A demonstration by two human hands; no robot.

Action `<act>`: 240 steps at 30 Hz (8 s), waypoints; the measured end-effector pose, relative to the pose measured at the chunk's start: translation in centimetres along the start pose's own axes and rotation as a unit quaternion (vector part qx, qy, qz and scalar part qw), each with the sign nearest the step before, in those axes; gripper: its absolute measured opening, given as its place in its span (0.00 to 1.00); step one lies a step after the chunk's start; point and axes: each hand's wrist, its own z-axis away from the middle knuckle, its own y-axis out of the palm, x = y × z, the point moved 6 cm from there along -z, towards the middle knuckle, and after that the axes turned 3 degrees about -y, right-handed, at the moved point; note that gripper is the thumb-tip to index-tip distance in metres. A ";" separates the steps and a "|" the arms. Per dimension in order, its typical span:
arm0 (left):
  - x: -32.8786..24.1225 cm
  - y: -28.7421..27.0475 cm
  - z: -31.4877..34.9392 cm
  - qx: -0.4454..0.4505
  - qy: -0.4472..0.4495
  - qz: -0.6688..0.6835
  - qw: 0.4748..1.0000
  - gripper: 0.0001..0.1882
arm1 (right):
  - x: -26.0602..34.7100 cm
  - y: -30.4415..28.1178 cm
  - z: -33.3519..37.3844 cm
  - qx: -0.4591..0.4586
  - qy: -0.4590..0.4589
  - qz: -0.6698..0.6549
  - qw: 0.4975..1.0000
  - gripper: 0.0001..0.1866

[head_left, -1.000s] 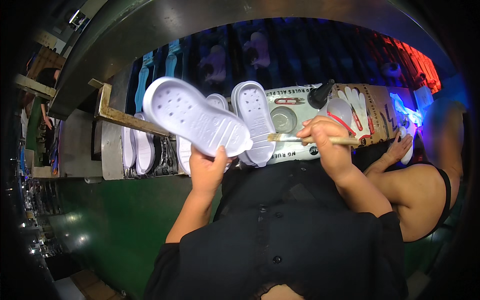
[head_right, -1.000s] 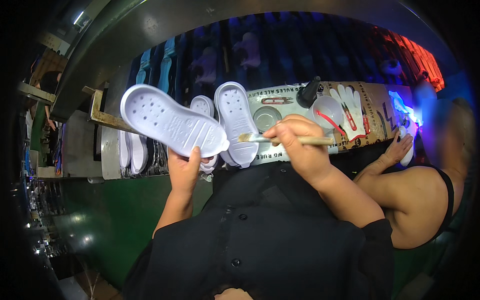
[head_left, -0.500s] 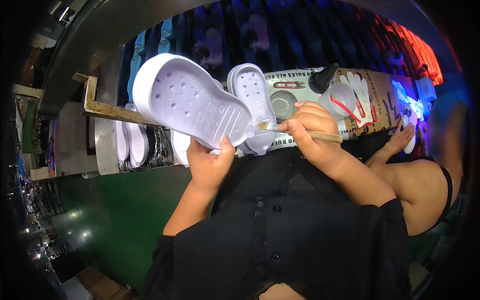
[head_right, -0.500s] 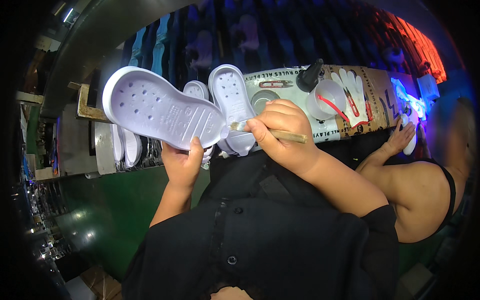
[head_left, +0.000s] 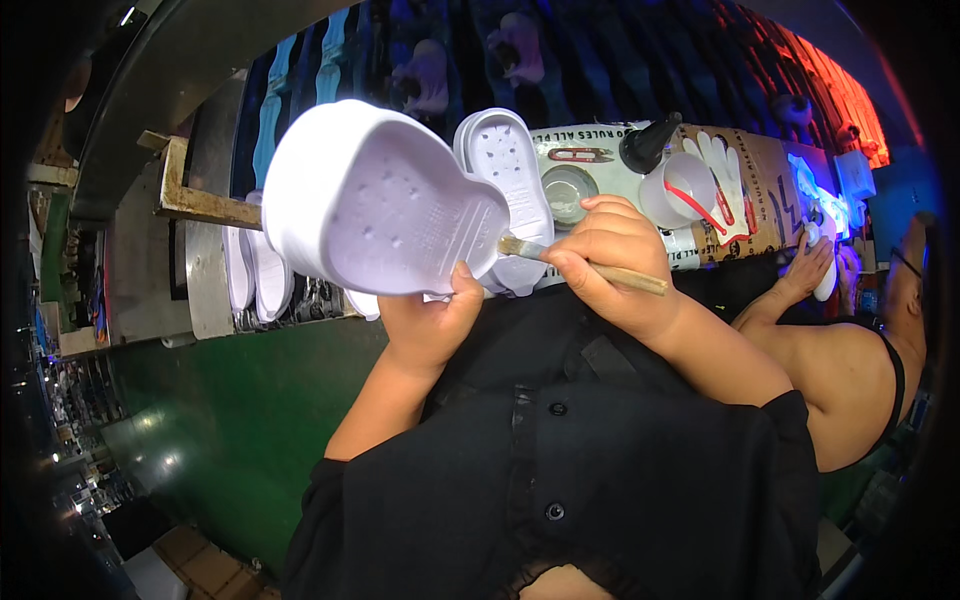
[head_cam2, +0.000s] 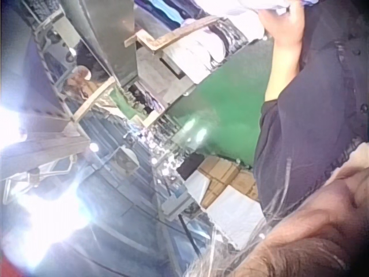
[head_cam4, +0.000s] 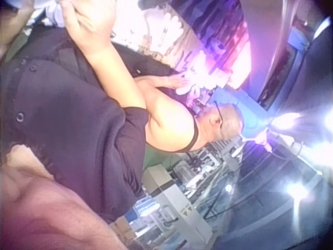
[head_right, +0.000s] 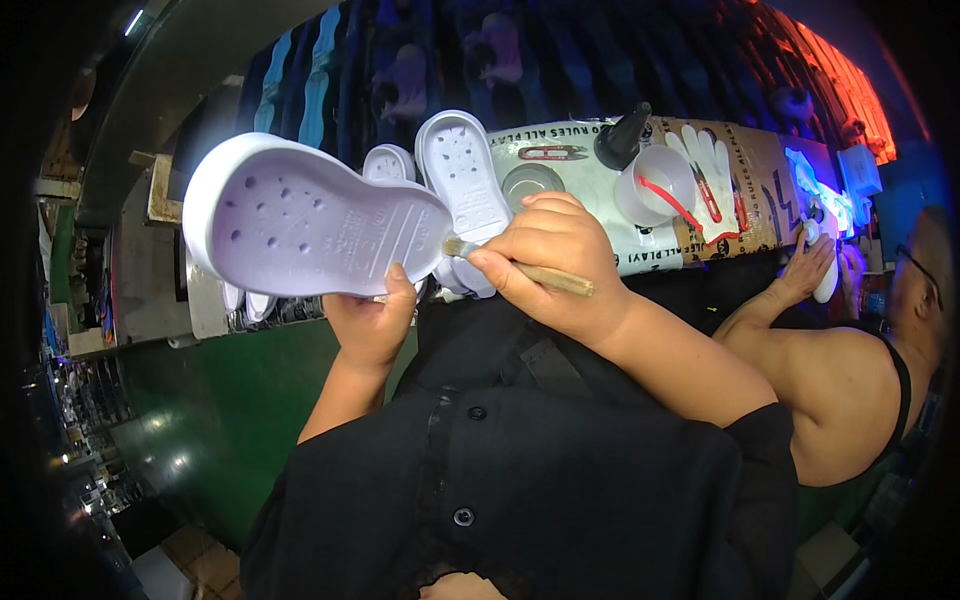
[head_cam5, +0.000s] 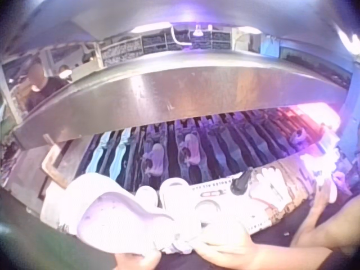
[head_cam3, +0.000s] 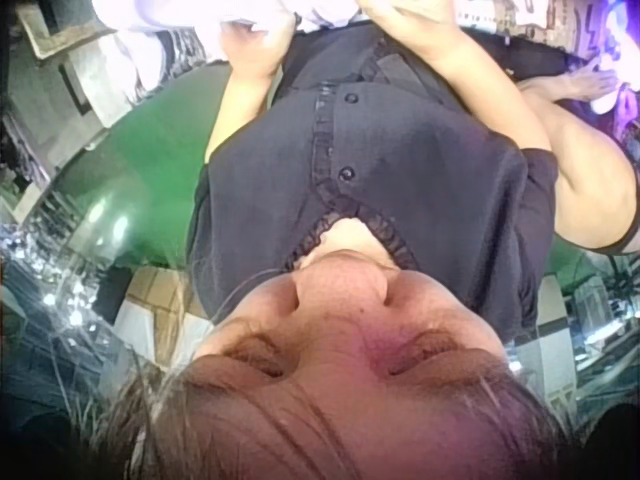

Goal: The person applies a liquid substance to white insoles using a small brush, picking them up from a stack one at a time and placing them back down after coating.

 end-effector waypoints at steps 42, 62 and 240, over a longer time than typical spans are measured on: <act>11.5 -6.4 1.0 0.042 -0.352 -0.004 0.935 0.26 | -2.0 -1.1 0.6 -0.024 0.137 -0.043 0.989 0.15; 13.2 -17.2 3.6 -0.114 -0.266 -0.222 0.931 0.16 | -3.2 -1.4 1.9 -0.037 0.175 -0.051 0.983 0.16; 2.3 8.0 0.5 0.260 -0.582 0.546 0.543 0.40 | 4.8 -7.1 -4.6 0.181 -0.069 -0.090 0.977 0.09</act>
